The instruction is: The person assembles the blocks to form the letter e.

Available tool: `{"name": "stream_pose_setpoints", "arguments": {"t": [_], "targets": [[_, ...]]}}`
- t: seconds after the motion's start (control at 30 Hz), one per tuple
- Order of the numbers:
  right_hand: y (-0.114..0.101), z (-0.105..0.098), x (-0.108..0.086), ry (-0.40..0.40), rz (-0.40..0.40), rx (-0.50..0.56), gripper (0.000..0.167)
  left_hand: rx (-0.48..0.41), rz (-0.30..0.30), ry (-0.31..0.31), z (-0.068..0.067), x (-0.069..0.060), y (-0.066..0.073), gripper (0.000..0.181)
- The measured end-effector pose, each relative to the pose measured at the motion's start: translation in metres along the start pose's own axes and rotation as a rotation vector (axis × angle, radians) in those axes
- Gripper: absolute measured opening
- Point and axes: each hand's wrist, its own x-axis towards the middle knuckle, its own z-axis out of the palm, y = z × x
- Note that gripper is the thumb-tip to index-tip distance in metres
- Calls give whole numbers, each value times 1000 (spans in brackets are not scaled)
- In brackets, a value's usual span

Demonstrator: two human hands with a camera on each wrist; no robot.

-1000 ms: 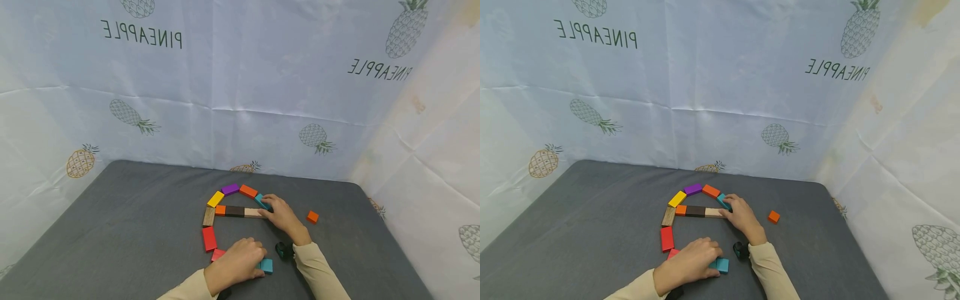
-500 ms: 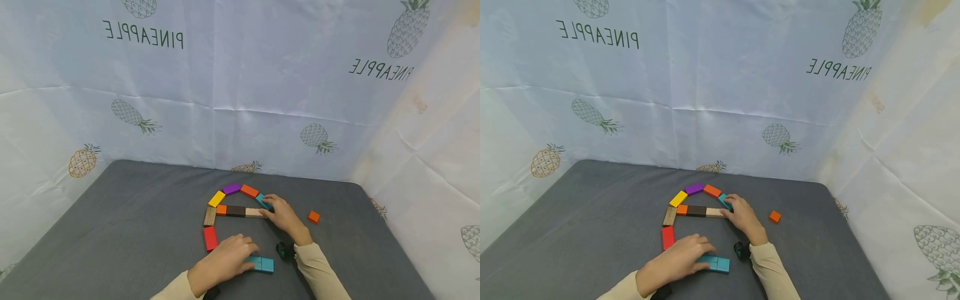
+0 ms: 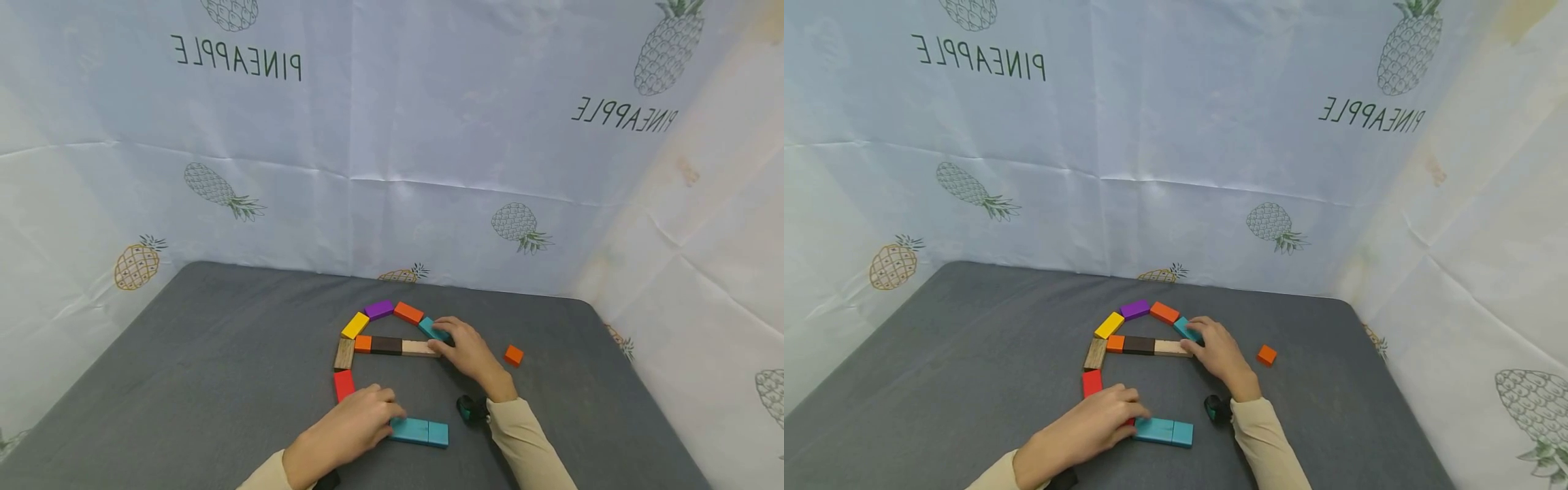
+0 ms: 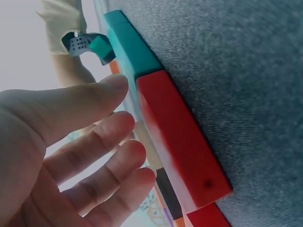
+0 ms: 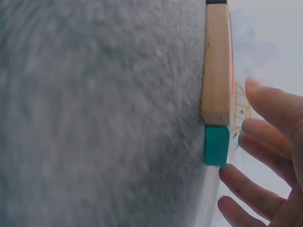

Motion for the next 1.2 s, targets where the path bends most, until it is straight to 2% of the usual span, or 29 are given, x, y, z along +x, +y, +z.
{"name": "stream_pose_setpoints", "arguments": {"t": [0.5,0.73,0.93,1.2], "targets": [[30,-22,-17,48,-17,-52,40,-54,16,-19,5,-4,-3,18],[45,-32,-28,47,34,-66,42,-96,8,-15,4,-5,-3,18],[58,-39,-37,77,24,-70,41,-114,8,-6,4,-5,-4,17],[72,-53,-51,46,55,-70,43,-125,8,-20,4,-4,-5,19]]}}
